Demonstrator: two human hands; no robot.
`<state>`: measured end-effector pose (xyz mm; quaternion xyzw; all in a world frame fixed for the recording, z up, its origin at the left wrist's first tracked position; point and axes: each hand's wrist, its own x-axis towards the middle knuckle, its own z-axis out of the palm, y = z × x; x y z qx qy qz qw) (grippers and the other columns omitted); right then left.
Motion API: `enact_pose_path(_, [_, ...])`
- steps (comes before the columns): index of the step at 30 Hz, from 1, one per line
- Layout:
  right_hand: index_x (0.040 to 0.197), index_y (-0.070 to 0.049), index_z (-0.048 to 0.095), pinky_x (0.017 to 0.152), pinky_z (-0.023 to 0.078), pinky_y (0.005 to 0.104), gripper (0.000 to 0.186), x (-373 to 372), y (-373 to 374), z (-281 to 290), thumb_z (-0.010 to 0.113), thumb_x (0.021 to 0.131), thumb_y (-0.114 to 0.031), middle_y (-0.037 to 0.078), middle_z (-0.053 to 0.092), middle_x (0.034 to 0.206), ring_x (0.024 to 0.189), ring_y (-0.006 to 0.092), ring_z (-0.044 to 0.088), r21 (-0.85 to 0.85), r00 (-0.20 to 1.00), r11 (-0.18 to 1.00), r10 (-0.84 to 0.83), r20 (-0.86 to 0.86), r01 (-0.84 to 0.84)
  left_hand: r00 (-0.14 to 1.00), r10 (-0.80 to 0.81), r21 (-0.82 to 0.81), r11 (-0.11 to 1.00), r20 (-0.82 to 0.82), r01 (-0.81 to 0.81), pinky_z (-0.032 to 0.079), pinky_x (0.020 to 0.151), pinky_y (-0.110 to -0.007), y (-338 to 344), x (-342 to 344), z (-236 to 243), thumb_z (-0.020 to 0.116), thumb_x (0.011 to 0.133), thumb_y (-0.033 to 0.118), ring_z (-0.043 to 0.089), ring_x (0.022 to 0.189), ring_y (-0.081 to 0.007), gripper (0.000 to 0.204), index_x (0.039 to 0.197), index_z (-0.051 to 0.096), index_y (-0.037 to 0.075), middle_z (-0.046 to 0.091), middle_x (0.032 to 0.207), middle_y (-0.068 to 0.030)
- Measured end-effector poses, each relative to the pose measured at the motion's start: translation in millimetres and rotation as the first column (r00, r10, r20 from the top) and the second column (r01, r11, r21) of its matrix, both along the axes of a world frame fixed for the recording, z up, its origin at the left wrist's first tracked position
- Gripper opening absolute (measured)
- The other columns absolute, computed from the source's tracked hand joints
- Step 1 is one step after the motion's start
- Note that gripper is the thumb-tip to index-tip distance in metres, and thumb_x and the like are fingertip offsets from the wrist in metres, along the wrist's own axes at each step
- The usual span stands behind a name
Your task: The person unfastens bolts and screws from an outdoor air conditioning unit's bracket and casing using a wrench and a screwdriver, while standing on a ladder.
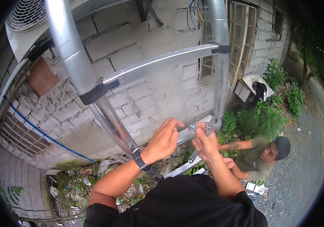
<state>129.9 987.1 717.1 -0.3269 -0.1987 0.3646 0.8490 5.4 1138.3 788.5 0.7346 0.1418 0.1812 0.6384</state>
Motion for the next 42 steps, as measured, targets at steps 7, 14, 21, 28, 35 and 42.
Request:
enact_pose_path(7, [0.114, -0.008, 0.059, 0.04, 0.029, 0.0221, 0.026, 1.5, -13.6, -3.1, 0.072, 0.097, -0.021, -0.004, 0.055, 0.073, 0.042, 0.0046, 0.032, -0.017, 0.995, 1.0, -0.016, 0.095, 0.018, 1.0, -0.013, 0.996, -0.087, -0.017, 0.016, 0.053, 0.066, -0.038, -1.0, 3.8, 26.9, 0.063, 0.083, 0.015, 0.061, 0.082, -0.0223, 0.029, 0.11, 0.056, 0.005, 0.055, 0.088, -0.0055])
enact_pose_path(14, [0.116, -0.005, 0.058, 0.039, 0.028, 0.0216, 0.028, 2.5, -19.4, -11.2, 0.072, 0.097, -0.019, -0.005, 0.049, 0.066, 0.042, 0.0039, 0.031, -0.015, 0.992, 0.998, -0.054, 0.113, 0.056, 0.994, -0.108, 0.999, 0.005, -0.033, 0.034, 0.057, 0.067, -0.035, -0.9, 9.8, 31.6, 0.062, 0.083, 0.011, 0.066, 0.083, -0.0239, 0.029, 0.111, 0.057, 0.004, 0.059, 0.086, -0.007])
enact_pose_path(21, [0.113, -0.006, 0.058, 0.039, 0.028, 0.0223, 0.029, -2.7, -14.7, 4.6, 0.075, 0.095, -0.022, -0.005, 0.049, 0.065, 0.042, 0.0047, 0.032, -0.068, 0.985, 0.995, -0.059, 0.159, 0.071, 0.977, -0.157, 0.74, 0.638, -0.146, 0.213, 0.057, 0.067, -0.036, -2.1, 8.6, 37.6, 0.061, 0.097, 0.009, 0.073, 0.082, -0.0286, 0.02, 0.112, 0.053, -0.001, 0.071, 0.091, -0.0139])
enact_pose_path(28, [0.114, 0.001, 0.06, 0.045, 0.031, 0.0194, 0.029, -5.9, -24.2, 12.9, 0.075, 0.095, -0.015, 0.003, 0.066, 0.083, 0.053, 0.0026, 0.046, -0.075, 0.973, 0.992, -0.088, 0.215, 0.106, 0.987, -0.16, 0.534, 0.836, 0.017, 0.126, 0.054, 0.065, -0.03, -15.8, 3.4, 22.8, 0.057, 0.104, 0.015, 0.071, 0.072, -0.019, 0.015, 0.11, 0.061, 0.001, 0.07, 0.084, -0.0106])
enact_pose_path(35, [0.116, 0.001, 0.061, 0.07, 0.047, 0.0224, 0.031, -8.9, -23.4, 12.0, 0.076, 0.094, -0.016, 0.005, 0.069, 0.097, 0.083, 0.0076, 0.06, -0.099, 0.962, 0.987, -0.099, 0.255, 0.128, 0.95, -0.059, 0.548, 0.827, 0.306, -0.125, 0.051, 0.068, -0.026, -30.6, 8.4, -8.8, 0.066, 0.1, 0.014, 0.063, 0.082, -0.0128, 0.026, 0.123, 0.069, 0.002, 0.06, 0.099, -0.0064])
enact_pose_path(42, [0.116, 0.002, 0.063, 0.081, 0.051, 0.0253, 0.031, -9.6, -25.2, 16.8, 0.077, 0.093, -0.015, 0.008, 0.069, 0.103, 0.094, 0.0107, 0.065, -0.11, 0.923, 0.973, -0.152, 0.355, 0.203, 0.94, 0.089, 0.177, 0.972, 0.328, -0.153, 0.058, 0.078, -0.027, -42.9, 6.4, -10.8, 0.073, 0.092, 0.001, 0.07, 0.089, -0.0145, 0.014, 0.105, 0.068, -0.003, 0.066, 0.099, -0.0075])
